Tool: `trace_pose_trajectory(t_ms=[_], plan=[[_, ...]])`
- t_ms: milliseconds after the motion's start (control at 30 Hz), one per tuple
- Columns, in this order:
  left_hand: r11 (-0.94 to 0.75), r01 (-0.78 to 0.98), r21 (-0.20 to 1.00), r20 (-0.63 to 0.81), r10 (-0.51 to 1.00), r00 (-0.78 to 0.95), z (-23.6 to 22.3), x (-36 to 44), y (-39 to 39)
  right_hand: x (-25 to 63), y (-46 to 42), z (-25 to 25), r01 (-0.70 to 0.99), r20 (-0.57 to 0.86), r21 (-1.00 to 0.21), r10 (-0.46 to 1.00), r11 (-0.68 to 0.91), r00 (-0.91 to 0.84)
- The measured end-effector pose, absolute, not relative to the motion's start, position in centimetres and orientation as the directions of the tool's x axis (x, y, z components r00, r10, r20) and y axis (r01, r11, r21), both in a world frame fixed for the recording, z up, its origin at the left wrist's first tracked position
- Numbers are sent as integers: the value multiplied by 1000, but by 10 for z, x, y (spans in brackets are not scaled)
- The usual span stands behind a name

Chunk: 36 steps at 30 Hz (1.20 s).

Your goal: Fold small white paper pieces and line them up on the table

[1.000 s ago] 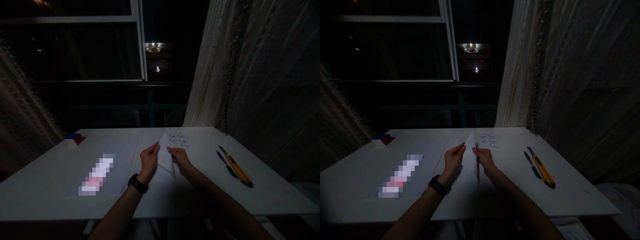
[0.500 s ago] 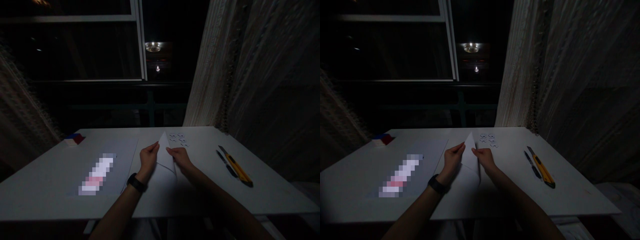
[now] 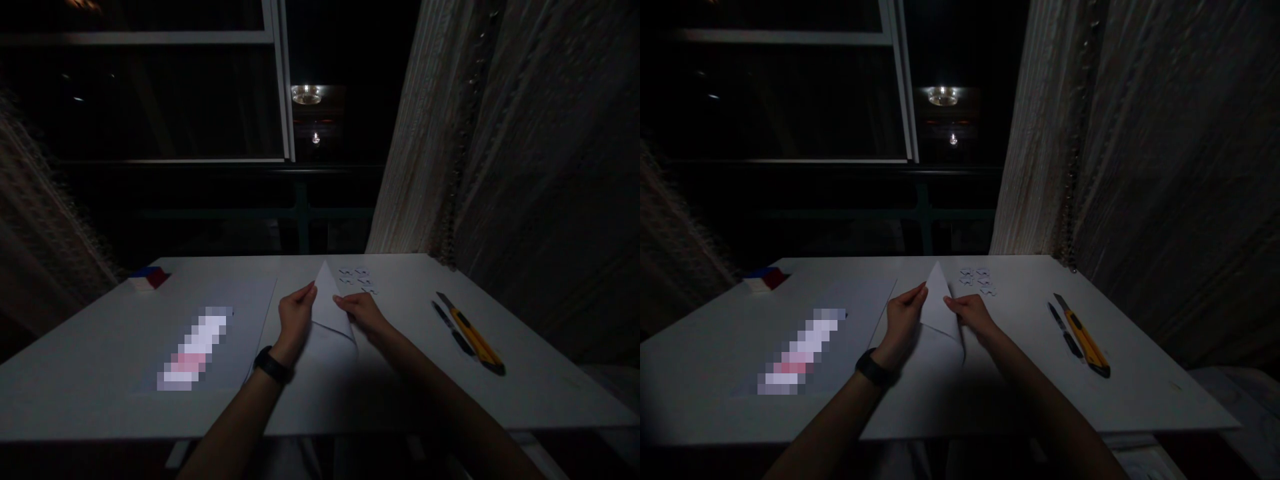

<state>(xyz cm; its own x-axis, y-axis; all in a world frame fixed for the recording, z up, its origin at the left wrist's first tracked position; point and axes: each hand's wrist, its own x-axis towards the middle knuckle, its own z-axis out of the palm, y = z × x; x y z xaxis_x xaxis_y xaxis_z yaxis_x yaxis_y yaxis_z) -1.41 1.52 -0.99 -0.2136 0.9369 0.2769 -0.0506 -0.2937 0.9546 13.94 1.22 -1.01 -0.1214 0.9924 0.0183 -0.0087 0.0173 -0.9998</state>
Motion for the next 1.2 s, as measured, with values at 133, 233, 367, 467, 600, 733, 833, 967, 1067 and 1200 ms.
trace_pose_trajectory(t_ms=[133, 233, 367, 467, 600, 733, 833, 967, 1067, 1200], plan=[[-314, -82, 946, 289, 931, -224, -9, -14, 14, 142, 14, -13, 69, 57, -995, 991, 66, -125], [-277, -163, 947, 245, 951, -190, -8, -14, 14, 142, 15, -14, 105, 134, -984, 987, 143, -88], [-251, -178, 951, 207, 950, -236, -6, -15, 14, 142, 14, -14, 85, 79, -992, 983, 94, -165], [-277, -130, 952, 236, 935, -266, -7, -16, 15, 142, 14, -15, 104, 83, -990, 986, 98, -142], [-298, -104, 949, 259, 924, -281, -9, -16, 16, 143, 14, -15, 129, 99, -985, 984, 119, -149], [-294, -109, 950, 246, 914, -322, -11, -17, 19, 143, 16, -17, 240, 132, -957, 981, 163, -143], [-290, -98, 952, 239, 905, -351, -13, -19, 22, 144, 17, -18, 299, 163, -937, 984, 179, -77], [-288, -126, 949, 223, 900, -375, -16, -22, 25, 145, 18, -19, 317, 138, -932, 981, 175, -137], [-297, -159, 942, 221, 901, -373, -20, -24, 27, 146, 19, -19, 358, 140, -917, 983, 174, -118], [-301, -182, 936, 214, 897, -386, -22, -24, 30, 148, 19, -17, 431, 96, -891, 986, 145, -133]])
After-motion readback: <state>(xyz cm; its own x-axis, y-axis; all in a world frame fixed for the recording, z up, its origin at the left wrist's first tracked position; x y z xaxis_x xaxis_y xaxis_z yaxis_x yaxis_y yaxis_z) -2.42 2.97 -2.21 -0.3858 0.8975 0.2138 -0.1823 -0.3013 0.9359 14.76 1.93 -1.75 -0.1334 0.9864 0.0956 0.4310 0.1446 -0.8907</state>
